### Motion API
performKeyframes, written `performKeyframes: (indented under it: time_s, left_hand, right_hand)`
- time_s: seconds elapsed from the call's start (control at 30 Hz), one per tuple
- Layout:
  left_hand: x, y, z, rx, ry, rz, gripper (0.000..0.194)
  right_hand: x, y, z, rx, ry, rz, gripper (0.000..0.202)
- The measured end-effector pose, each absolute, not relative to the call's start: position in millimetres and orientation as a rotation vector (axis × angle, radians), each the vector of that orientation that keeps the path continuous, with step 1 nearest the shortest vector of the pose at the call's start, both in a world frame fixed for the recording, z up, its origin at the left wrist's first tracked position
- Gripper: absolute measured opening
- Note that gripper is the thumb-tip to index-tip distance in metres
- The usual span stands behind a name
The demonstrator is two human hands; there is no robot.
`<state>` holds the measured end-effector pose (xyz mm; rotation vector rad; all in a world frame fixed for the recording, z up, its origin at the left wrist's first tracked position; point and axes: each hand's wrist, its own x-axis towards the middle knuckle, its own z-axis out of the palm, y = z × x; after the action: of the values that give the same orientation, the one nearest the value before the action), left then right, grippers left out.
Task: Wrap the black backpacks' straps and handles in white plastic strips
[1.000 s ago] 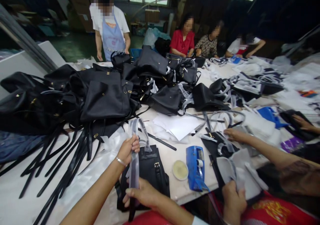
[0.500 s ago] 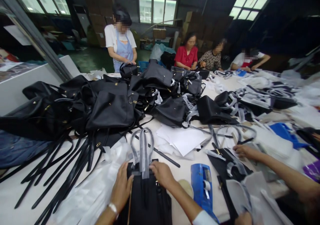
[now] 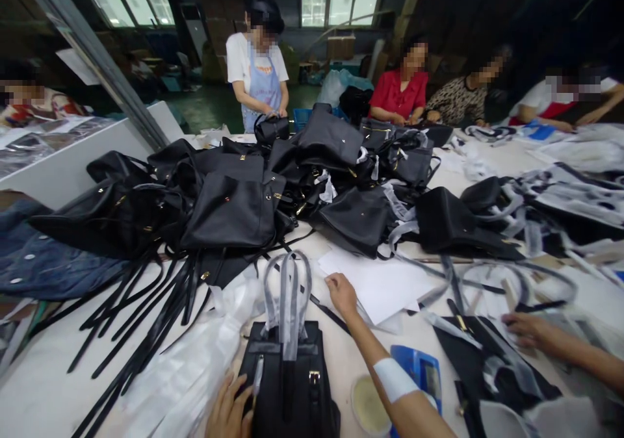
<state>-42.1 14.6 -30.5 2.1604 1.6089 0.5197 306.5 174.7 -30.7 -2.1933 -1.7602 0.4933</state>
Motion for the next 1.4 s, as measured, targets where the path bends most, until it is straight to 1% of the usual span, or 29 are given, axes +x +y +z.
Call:
performKeyframes:
  time_s: [0.07, 0.13, 0.2, 0.27, 0.4, 0.53, 0.63, 0.8, 0.87, 0.97, 1.07, 1.13, 1.2, 1.27, 1.3, 1.4]
  left_hand:
    - [-18, 29, -1, 1.904, 1.505, 0.505, 0.028]
    - [17, 47, 20, 1.538, 1.429, 0.469, 0.030]
    - [58, 66, 28, 1.156, 1.297, 0.379, 0.038]
    - [99, 87, 26, 0.885, 1.179, 0.354, 0.039]
    - [166, 121, 8, 0.640, 1.227, 0.366, 0.031]
    - [208, 144, -11, 0.665, 1.423, 0.317, 0.024]
    - [221, 152, -24, 0.724, 1.509, 0.290, 0.025]
    - [210, 142, -27, 0.785, 1.495, 0.212, 0.032]
    - [194, 134, -18, 0.788, 1.446, 0.219, 0.031]
    - [155, 118, 2, 0.767, 1.327, 0.245, 0.034]
    - [101, 100, 23, 0.720, 1.132, 0.362, 0.042]
    - [63, 88, 33, 0.685, 1.123, 0.489, 0.045]
    - [31, 74, 37, 0.650, 1.188, 0.609, 0.043]
    - [12, 58, 35, 0.610, 1.239, 0.708, 0.039]
    - [8, 50, 32, 0.590, 1.261, 0.751, 0.038]
    - [12, 25, 26, 0.631, 1.270, 0.736, 0.034]
  right_hand:
    - [316, 162, -33, -2.166, -1.734, 0.551, 0.029]
    - [319, 143, -36, -2.111, -1.757, 0.592, 0.026]
    - [317, 125, -38, -2.060, -1.798, 0.612, 0.021]
    - [314, 110, -40, -2.040, -1.789, 0.612, 0.020]
    - [314, 95, -43, -2.000, -1.612, 0.573, 0.021]
    - [321, 85, -44, -1.914, -1.645, 0.616, 0.022]
    - [325, 83, -43, -1.927, -1.742, 0.598, 0.023]
    - [328, 104, -43, -1.967, -1.985, 0.425, 0.034]
    - [327, 117, -47, -1.994, -2.043, 0.421, 0.033]
    - [324, 132, -54, -2.137, -1.963, 0.387, 0.033]
    - [320, 135, -53, -2.207, -1.955, 0.401, 0.033]
    - [316, 129, -43, -2.182, -1.964, 0.416, 0.036]
    - [306, 114, -27, -2.145, -1.824, 0.422, 0.042]
    - [282, 91, -7, -2.060, -1.558, 0.566, 0.050]
    - [264, 78, 3, -1.979, -1.417, 0.714, 0.054]
    - [197, 34, 19, -1.595, -1.047, 1.341, 0.055]
